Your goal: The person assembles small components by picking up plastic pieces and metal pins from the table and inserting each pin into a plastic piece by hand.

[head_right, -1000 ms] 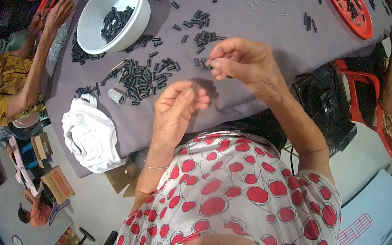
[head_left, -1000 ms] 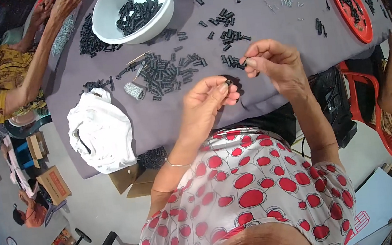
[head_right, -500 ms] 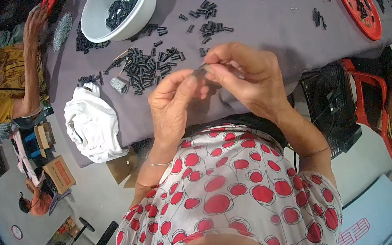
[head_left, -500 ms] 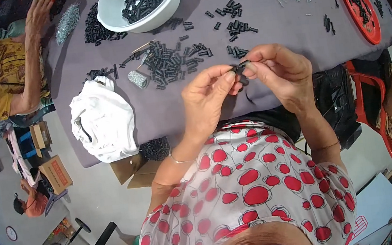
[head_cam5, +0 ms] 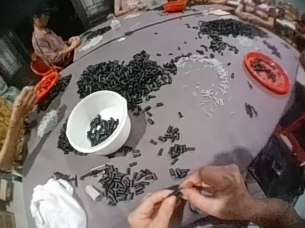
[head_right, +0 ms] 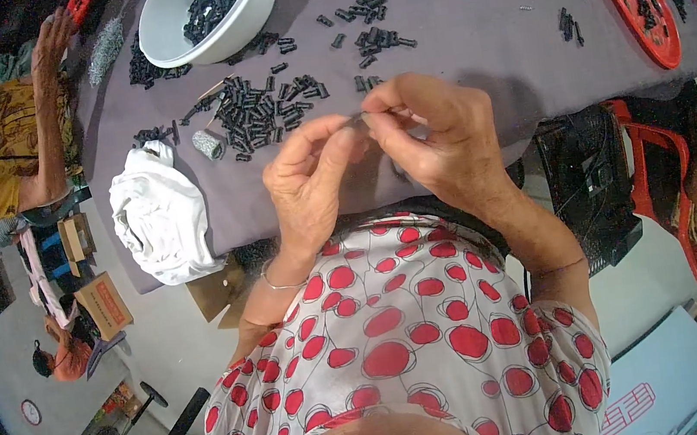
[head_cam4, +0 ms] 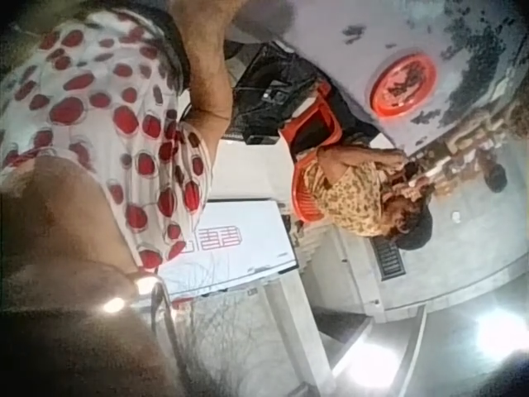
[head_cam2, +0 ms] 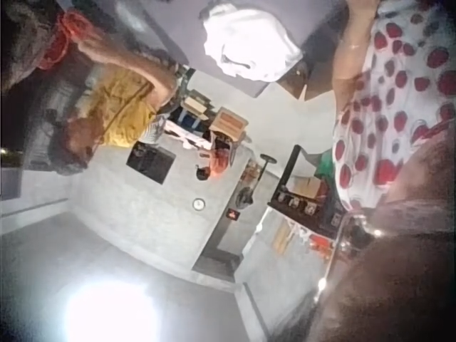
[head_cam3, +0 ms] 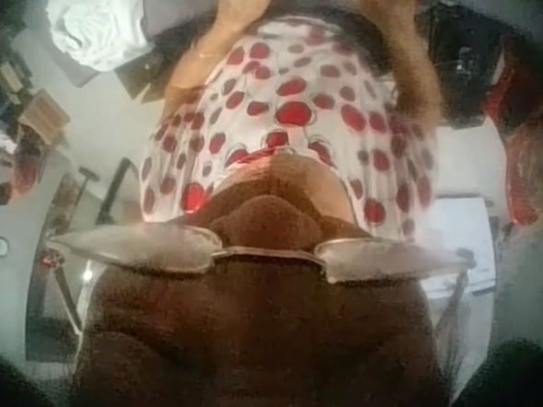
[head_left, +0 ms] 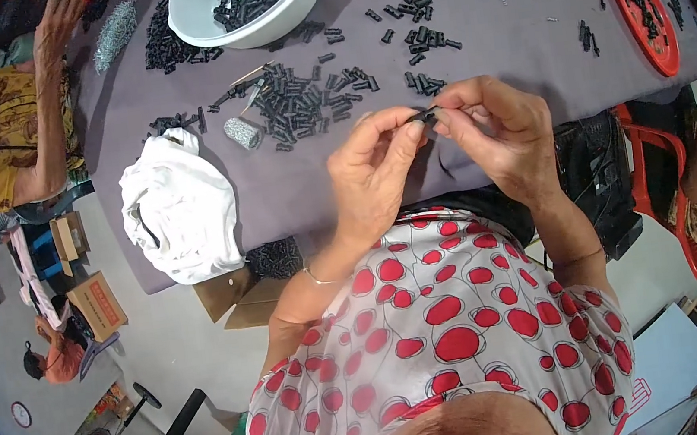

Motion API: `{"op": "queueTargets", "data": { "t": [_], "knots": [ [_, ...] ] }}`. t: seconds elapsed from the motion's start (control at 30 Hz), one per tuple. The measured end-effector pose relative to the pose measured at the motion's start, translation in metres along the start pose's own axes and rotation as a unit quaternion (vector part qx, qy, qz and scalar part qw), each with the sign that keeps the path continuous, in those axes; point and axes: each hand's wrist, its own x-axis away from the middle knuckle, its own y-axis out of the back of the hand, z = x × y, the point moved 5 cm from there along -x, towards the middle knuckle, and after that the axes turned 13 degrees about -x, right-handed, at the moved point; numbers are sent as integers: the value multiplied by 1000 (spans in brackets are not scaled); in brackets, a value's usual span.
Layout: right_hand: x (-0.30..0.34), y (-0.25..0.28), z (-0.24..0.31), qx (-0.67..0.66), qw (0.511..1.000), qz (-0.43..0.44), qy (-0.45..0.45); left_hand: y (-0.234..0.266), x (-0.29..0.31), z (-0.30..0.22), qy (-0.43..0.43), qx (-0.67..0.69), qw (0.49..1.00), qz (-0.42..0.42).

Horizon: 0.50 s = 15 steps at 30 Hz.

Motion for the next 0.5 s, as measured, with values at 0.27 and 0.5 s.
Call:
{"op": "queueTargets", "data": {
  "t": [0.27,0.5],
  "knots": [
    [3,-7,-1,38,999,-1,8,1,4,6,-20,-67,997,-43],
    [-5,-6,-8,43,999,-3,28,3,-6,-4,-151,-198,964,-98]
  ]
}}
